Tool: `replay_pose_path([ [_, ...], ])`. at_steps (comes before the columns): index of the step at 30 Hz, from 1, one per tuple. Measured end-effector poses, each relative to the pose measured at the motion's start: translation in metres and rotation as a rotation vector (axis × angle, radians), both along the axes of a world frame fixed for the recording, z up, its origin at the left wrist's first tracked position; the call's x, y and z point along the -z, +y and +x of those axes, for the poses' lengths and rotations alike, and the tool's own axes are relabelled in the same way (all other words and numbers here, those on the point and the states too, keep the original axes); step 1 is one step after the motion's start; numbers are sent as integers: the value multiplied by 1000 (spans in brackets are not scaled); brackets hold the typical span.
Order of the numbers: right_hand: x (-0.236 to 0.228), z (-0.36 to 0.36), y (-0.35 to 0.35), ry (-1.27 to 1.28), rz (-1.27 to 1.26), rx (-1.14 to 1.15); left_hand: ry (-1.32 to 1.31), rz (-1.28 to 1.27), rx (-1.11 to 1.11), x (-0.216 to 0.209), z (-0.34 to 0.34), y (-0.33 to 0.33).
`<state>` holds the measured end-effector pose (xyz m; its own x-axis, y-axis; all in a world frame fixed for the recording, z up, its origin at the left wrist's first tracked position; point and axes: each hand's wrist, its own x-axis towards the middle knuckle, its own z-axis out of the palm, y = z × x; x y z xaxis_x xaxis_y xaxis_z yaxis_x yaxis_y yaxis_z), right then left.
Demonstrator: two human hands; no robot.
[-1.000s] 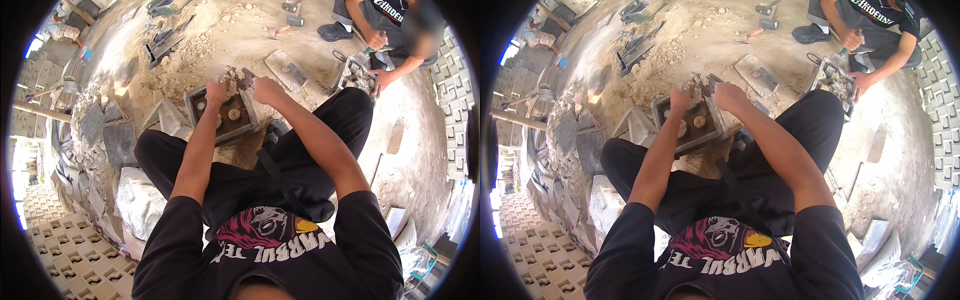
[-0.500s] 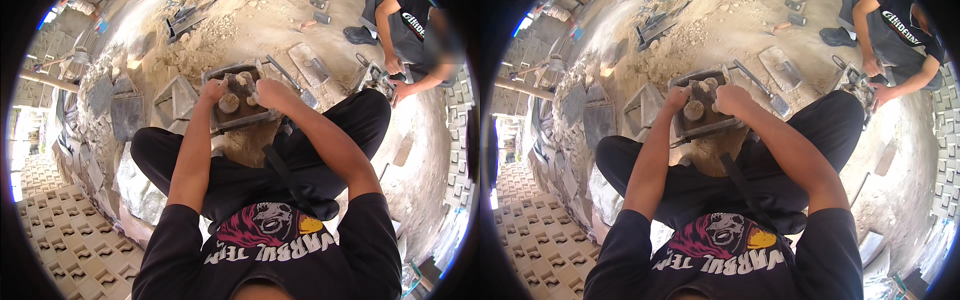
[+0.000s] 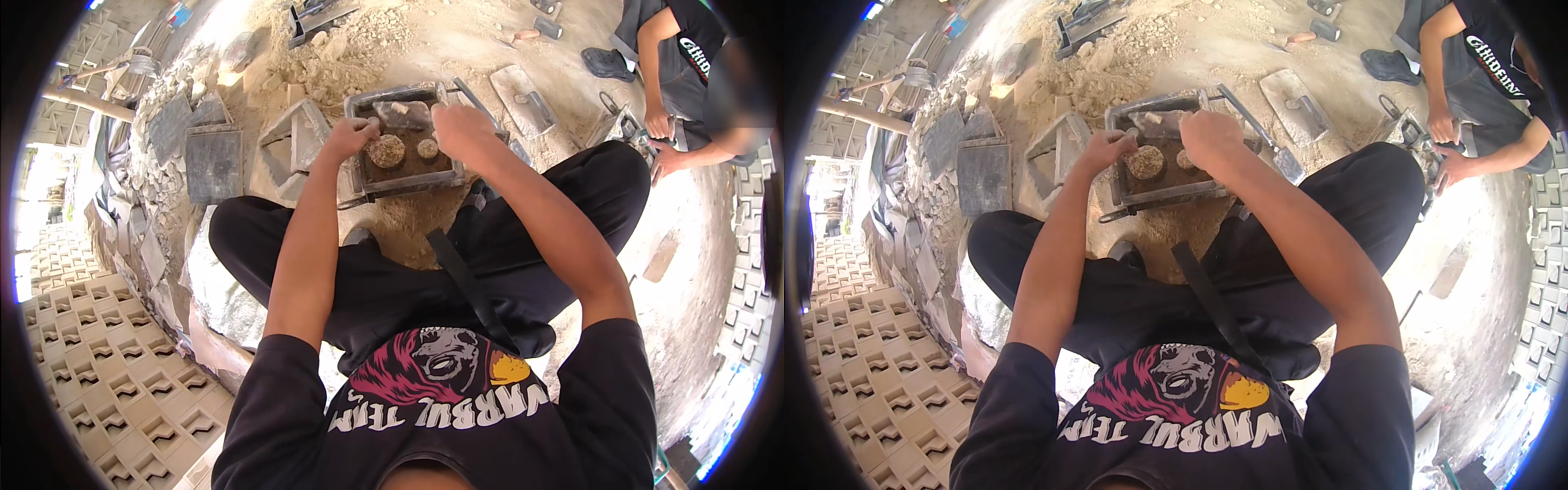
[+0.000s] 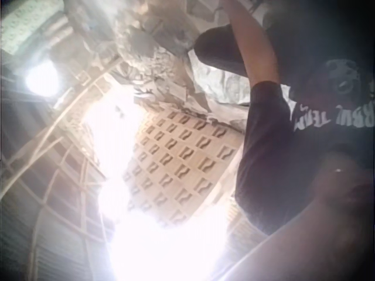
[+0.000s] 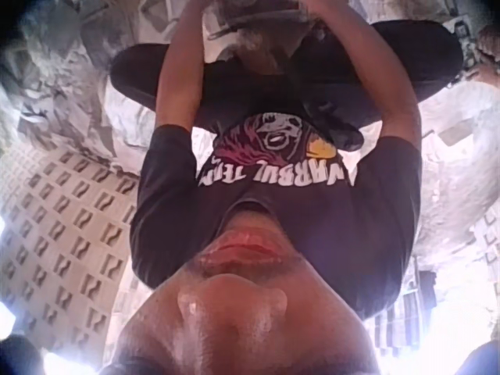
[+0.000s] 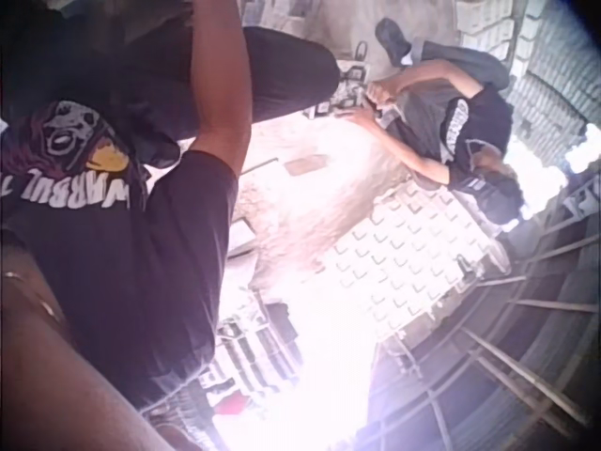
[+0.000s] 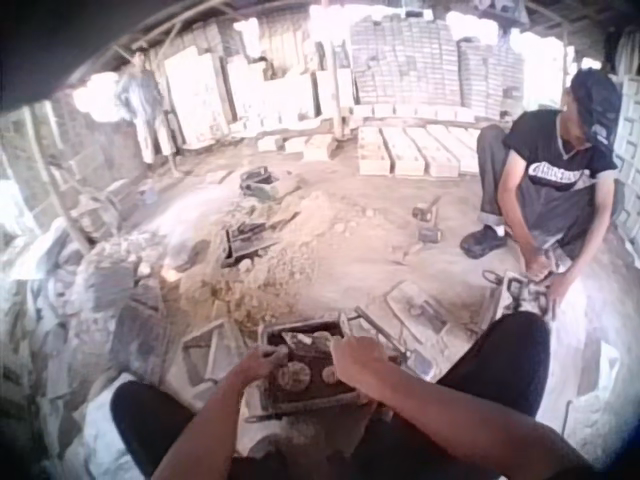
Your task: The person fills a mold with sand or fine gravel using a small trowel and levels it by hand.
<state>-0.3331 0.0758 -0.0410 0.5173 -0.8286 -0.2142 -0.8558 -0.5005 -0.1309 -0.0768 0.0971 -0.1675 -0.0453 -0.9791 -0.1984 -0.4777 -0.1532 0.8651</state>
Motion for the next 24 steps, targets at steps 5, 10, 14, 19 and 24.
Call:
replay_pose_path([
  [5, -10, -21, -19, -73, 70, 217, -577, -341, 4, 10, -39, 8],
  [10, -5, -39, -35, -149, 39, 303, -797, -429, -19, 44, -79, 14],
  [14, -1, -41, -41, -179, 91, 337, -786, -437, 15, 48, -82, 6],
  [19, 9, -33, -51, -211, 127, 321, -666, -441, -97, 46, -89, -37],
  [24, 11, -47, -55, -211, 127, 342, -722, -475, 239, 37, -99, -48],
])
